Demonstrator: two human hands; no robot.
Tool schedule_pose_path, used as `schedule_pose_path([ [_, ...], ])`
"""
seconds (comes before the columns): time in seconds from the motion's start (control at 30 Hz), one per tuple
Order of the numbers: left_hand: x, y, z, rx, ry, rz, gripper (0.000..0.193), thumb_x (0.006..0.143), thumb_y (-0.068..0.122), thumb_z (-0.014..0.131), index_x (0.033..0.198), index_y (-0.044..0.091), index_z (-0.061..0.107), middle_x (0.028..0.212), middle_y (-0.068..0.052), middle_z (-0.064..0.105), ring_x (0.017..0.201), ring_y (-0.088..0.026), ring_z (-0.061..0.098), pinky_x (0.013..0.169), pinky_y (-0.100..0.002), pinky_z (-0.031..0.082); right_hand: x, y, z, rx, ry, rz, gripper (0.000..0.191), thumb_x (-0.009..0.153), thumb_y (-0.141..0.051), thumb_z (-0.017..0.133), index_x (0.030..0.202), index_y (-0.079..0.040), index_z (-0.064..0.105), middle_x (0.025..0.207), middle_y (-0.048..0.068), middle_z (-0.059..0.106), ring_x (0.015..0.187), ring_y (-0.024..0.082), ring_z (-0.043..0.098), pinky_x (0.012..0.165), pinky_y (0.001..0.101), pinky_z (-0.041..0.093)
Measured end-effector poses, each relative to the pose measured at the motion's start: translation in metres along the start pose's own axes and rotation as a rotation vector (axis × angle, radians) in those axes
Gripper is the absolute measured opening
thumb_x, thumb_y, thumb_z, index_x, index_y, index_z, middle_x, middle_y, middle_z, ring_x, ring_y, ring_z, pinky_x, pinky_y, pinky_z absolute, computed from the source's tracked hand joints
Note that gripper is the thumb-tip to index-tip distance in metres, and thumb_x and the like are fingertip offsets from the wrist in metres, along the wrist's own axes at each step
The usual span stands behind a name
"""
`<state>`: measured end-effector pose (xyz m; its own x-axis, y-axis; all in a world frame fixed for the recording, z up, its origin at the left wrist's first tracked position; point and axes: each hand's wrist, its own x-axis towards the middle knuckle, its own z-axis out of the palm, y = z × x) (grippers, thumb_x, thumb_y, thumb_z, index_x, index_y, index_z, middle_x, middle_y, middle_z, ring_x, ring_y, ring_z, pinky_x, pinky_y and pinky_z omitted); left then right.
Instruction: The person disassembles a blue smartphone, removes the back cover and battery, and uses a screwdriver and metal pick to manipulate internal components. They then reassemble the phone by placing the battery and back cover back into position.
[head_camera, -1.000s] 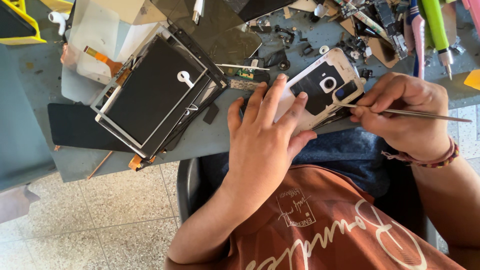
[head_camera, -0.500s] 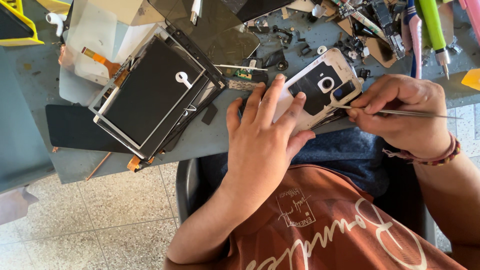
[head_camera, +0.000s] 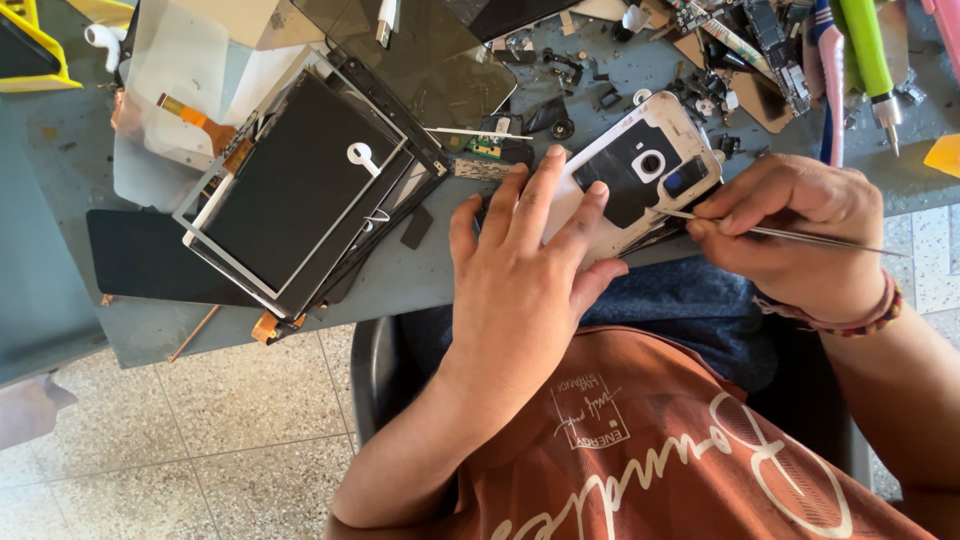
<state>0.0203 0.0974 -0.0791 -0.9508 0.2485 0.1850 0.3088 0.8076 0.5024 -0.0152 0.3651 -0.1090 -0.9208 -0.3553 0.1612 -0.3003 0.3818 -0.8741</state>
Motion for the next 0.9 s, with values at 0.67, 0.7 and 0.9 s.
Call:
schedule_pose_path([
  [0.67, -0.0007, -0.0002, -0.001, -0.007, 0.0, -0.002, 0.059, 0.087, 0.045, 0.079, 0.136, 0.014, 0.068, 0.153, -0.014, 0.05, 0.136, -0.033, 0.052, 0.114, -0.052, 0.034, -0.0032, -0.0032, 0.0059, 0.012, 0.056, -0.052, 0.027, 0.086, 0.01, 0.082, 0.086, -0.005, 0.059, 0.094, 0.01, 0.071, 0.085, 0.013, 0.075, 0.073, 0.0201, 0.061],
  [0.7, -0.0008, -0.0004, -0.0005, -0.009, 0.002, -0.001, 0.059, 0.087, 0.045, 0.079, 0.136, 0.014, 0.068, 0.153, -0.014, 0.05, 0.136, -0.033, 0.052, 0.114, -0.052, 0.034, -0.0042, -0.0027, 0.0065, 0.035, 0.059, -0.05, 0.027, 0.087, 0.01, 0.081, 0.086, -0.005, 0.059, 0.095, 0.011, 0.071, 0.086, 0.014, 0.075, 0.073, 0.0205, 0.061],
  [0.9, -0.0022, -0.0005, -0.0009, -0.034, 0.017, -0.001, 0.059, 0.086, 0.043, 0.08, 0.136, 0.014, 0.068, 0.153, -0.014, 0.05, 0.137, -0.033, 0.052, 0.115, -0.052, 0.033, -0.0002, -0.0035, 0.0062, 0.249, 0.112, 0.049, 0.023, 0.08, 0.009, 0.076, 0.079, -0.007, 0.059, 0.095, 0.008, 0.068, 0.085, 0.014, 0.076, 0.075, 0.0248, 0.066],
])
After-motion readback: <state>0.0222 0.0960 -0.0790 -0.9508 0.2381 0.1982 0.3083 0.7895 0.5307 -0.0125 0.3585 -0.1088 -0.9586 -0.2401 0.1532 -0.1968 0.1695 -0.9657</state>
